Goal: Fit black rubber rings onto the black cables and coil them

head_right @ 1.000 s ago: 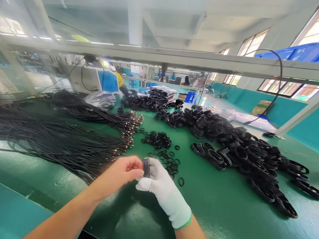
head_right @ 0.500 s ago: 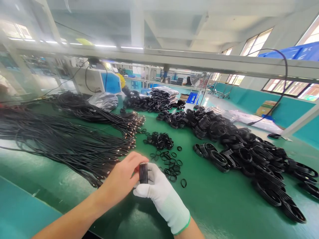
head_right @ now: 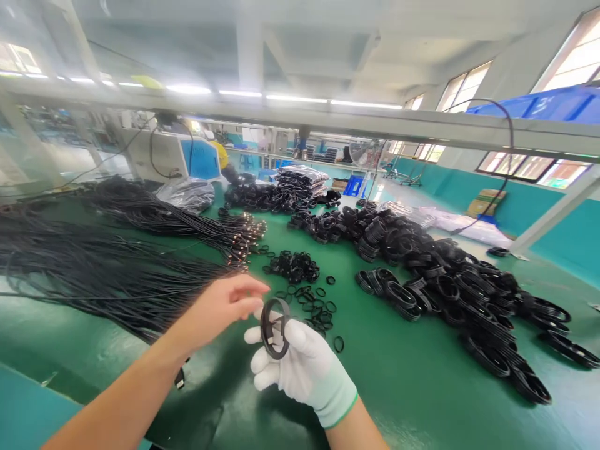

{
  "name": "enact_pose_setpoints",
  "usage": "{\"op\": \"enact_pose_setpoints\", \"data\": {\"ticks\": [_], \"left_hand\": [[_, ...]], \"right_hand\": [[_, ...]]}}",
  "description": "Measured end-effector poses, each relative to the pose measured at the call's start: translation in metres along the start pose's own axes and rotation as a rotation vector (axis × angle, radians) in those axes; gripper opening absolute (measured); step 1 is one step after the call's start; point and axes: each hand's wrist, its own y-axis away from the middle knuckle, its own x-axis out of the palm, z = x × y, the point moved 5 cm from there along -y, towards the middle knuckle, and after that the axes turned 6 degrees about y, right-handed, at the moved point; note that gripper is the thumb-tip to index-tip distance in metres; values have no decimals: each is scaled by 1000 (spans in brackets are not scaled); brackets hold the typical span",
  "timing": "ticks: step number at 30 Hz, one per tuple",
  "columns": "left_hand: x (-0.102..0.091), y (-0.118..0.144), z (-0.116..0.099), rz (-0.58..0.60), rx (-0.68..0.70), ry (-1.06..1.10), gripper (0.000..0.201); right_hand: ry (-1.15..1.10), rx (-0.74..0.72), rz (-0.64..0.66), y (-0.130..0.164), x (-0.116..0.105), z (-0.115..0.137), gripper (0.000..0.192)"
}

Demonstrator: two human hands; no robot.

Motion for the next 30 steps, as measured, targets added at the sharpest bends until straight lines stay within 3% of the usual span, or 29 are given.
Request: {"op": "enact_pose_setpoints", "data": {"ticks": [4,7,9,12,16,18,21,24,27,30], "left_hand": [[-14,-8,25,-206,-34,-65,24],[-12,-11,43,-228,-19,-123,24],[-11,-14,50,-203,-25,-159,25],[-9,-17,55,-155,-46,-235,26],[1,-16,52,-44,-42,-291,27],[6,-15,51,10,-45,-302,27],[11,-14,50,40,-38,-304,27],[10,-15,50,20,-33,-306,27],[6,-15,46,-23,-14,-291,25],[7,-17,46,4,2,-289,24]], "right_hand": [[-29,-22,-18,3,-1,9,54],[141,-111,-140,7,-4,26,48],[463,-166,-374,15,-17,50,46],[1027,-214,-851,43,-48,107,56],[1299,-187,-1238,88,-100,177,63],[1385,-129,-1363,102,-125,200,58],[1441,-43,-1457,111,-153,219,39],[1429,-5,-1494,117,-164,229,32],[1392,-62,-1549,132,-158,240,32],[1354,-202,-1592,142,-134,244,34]]}}
